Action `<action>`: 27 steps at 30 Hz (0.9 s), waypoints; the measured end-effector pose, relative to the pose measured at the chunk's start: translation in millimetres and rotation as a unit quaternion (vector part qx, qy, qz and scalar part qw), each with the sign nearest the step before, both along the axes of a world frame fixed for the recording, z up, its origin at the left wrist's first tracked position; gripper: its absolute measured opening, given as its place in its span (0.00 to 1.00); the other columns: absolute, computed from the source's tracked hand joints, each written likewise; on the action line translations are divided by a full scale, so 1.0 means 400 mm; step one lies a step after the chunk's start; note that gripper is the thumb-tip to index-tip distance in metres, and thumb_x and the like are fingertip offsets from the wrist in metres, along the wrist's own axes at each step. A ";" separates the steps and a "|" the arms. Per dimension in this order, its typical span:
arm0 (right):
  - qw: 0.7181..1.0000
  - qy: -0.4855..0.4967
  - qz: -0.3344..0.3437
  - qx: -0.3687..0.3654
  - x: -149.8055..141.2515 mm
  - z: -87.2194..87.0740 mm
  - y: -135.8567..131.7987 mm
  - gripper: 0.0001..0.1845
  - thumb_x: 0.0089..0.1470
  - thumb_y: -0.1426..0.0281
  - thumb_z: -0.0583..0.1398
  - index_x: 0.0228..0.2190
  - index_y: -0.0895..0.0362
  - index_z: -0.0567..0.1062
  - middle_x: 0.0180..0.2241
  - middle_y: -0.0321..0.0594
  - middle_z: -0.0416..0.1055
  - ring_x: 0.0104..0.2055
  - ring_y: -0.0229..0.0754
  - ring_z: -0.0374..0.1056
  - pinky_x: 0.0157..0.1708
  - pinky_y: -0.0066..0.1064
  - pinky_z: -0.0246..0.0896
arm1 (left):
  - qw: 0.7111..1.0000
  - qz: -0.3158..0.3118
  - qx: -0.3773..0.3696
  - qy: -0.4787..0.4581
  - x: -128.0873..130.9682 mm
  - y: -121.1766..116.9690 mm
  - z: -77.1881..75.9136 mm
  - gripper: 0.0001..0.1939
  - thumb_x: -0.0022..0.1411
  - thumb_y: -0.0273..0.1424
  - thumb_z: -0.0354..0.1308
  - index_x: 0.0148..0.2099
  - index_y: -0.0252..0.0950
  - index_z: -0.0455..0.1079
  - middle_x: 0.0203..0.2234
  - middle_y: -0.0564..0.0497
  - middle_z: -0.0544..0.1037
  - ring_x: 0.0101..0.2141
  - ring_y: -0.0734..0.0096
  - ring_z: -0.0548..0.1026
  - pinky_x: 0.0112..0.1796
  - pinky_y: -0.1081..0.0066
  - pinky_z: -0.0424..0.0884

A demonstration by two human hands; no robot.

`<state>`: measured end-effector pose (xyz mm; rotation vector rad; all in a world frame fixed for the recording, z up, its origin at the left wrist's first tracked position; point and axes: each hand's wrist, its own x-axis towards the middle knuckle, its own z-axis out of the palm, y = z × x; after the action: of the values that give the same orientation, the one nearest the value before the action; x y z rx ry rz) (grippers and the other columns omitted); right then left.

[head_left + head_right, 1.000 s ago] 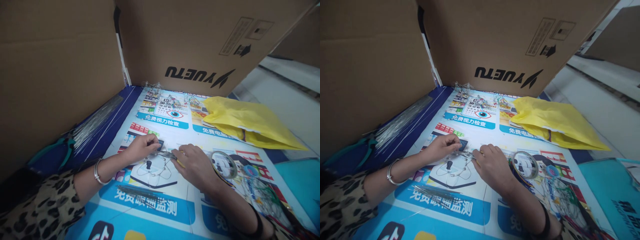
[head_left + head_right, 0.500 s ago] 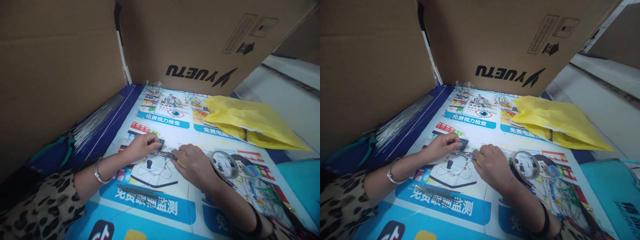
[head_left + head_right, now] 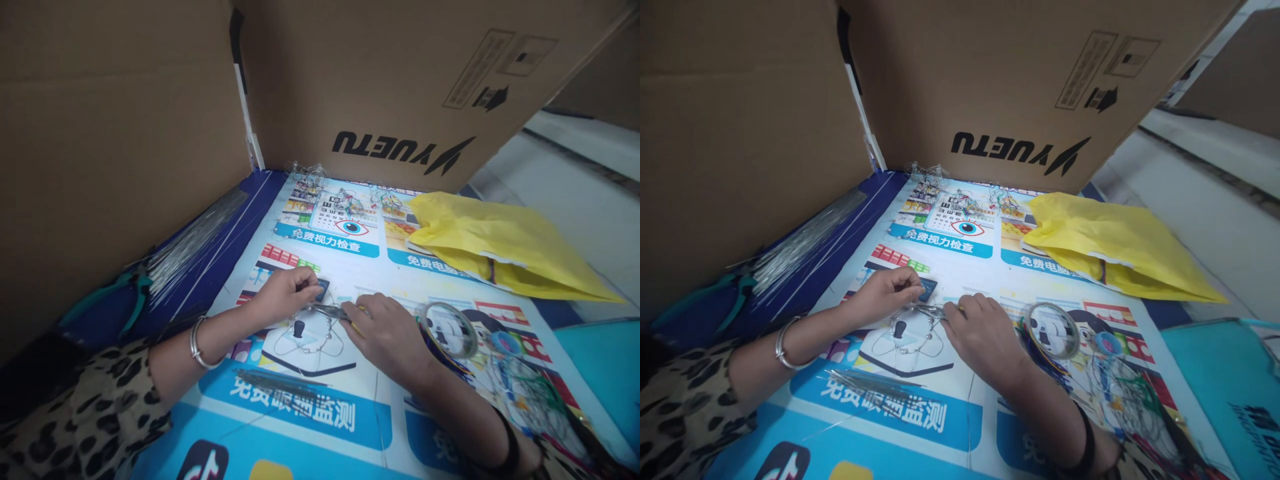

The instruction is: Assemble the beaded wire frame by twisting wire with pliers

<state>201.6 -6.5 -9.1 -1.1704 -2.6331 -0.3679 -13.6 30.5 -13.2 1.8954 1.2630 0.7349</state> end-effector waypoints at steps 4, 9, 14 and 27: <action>1.000 -0.018 -0.010 0.002 -0.005 0.008 -0.005 0.10 0.58 0.66 0.53 0.36 0.56 0.73 0.31 0.42 0.68 0.34 0.42 0.61 0.33 0.33 0.47 | 1.000 -0.002 0.009 0.011 0.002 -0.003 0.003 0.09 0.58 0.31 0.52 0.27 0.34 0.64 0.19 0.58 0.67 0.23 0.78 0.64 0.26 0.77 0.57; 0.999 -0.029 -0.008 -0.012 -0.004 0.008 -0.011 0.09 0.57 0.67 0.54 0.35 0.56 0.73 0.29 0.40 0.68 0.33 0.40 0.61 0.32 0.32 0.47 | 0.999 -0.007 0.025 0.026 0.004 -0.006 0.004 0.08 0.58 0.31 0.52 0.27 0.35 0.65 0.18 0.58 0.66 0.23 0.78 0.63 0.25 0.77 0.56; 0.999 -0.033 -0.017 -0.025 -0.007 0.010 -0.023 0.08 0.57 0.68 0.54 0.34 0.56 0.73 0.27 0.39 0.68 0.31 0.39 0.61 0.29 0.33 0.46 | 1.000 -0.017 0.025 -0.001 -0.002 -0.012 -0.002 0.07 0.58 0.30 0.53 0.29 0.34 0.67 0.22 0.57 0.69 0.25 0.77 0.65 0.28 0.77 0.59; 0.997 -0.040 -0.043 -0.041 -0.023 0.026 -0.041 0.08 0.57 0.68 0.54 0.31 0.56 0.71 0.26 0.38 0.69 0.28 0.39 0.62 0.25 0.33 0.42 | 0.995 -0.055 0.077 0.028 -0.011 -0.024 -0.006 0.07 0.59 0.28 0.55 0.28 0.35 0.67 0.22 0.56 0.70 0.26 0.76 0.68 0.29 0.77 0.60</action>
<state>192.2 -22.7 1.2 -1.3231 -2.6947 -0.3321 -18.0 20.8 -15.7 2.1049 1.1540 0.7454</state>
